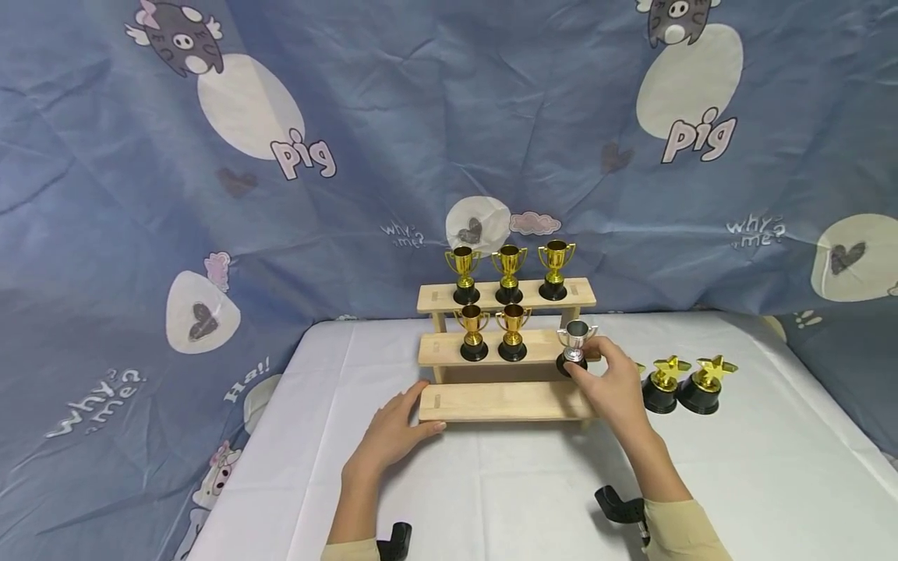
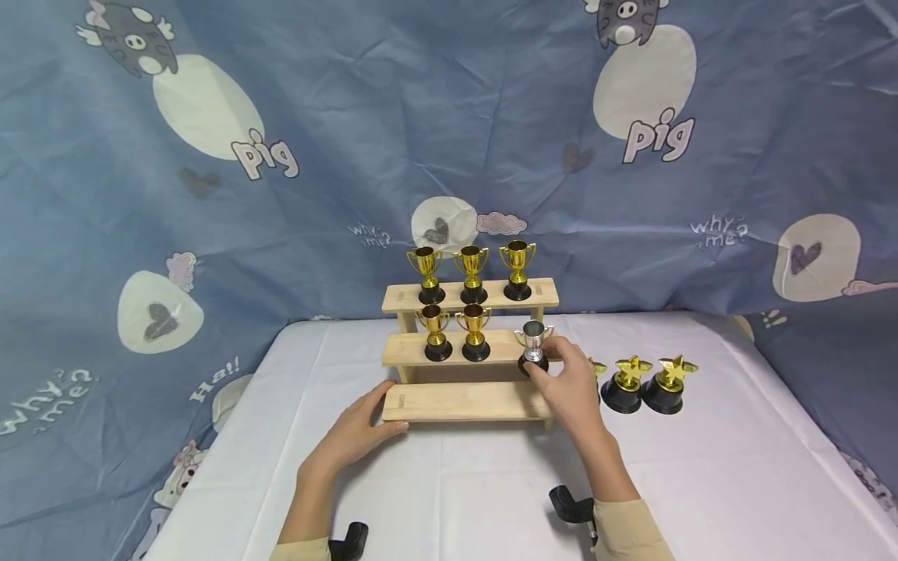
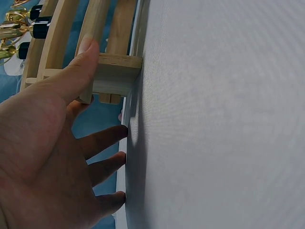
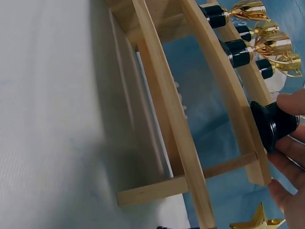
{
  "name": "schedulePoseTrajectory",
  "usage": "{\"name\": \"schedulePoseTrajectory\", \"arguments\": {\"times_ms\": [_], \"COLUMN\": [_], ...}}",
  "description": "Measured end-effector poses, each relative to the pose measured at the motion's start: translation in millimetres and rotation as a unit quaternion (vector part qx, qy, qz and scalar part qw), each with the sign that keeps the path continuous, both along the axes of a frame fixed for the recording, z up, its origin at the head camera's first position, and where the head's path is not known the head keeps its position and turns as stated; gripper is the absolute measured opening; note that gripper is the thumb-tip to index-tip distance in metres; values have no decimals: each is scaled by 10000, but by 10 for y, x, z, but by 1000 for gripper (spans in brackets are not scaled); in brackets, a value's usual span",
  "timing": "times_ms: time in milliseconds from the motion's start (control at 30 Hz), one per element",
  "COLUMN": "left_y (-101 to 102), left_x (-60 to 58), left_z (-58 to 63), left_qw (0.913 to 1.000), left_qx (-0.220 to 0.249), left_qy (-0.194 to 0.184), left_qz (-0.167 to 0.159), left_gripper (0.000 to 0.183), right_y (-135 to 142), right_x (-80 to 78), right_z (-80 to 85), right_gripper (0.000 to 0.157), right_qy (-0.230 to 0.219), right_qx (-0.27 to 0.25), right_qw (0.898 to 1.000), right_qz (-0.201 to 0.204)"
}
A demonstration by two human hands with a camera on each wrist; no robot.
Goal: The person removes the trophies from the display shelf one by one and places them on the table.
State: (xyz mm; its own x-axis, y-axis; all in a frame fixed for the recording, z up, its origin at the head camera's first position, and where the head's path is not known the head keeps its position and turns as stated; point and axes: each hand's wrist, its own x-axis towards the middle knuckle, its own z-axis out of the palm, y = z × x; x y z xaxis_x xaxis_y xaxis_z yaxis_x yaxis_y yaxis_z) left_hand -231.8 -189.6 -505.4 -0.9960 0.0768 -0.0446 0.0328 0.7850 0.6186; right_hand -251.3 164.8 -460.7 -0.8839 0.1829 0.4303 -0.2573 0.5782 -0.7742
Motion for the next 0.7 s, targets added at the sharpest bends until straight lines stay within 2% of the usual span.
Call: {"name": "schedulePoseTrajectory", "arguments": {"times_ms": [367, 700], "left_y": [3, -1], "left_x": [0, 7], "left_z": [12, 23], "left_qw": [10000, 10000], "left_qx": [14, 68], "left_qy": [15, -17], "left_qz": [-28, -57], "left_gripper": [84, 85], "right_y": [92, 142], "right_x": [86, 152], "right_z": [-6, -21], "right_gripper": [22, 22], "right_qy": [-12, -124], "right_qx": [9, 111], "right_qw": [9999, 9999], "right_qz": [-125, -36]}}
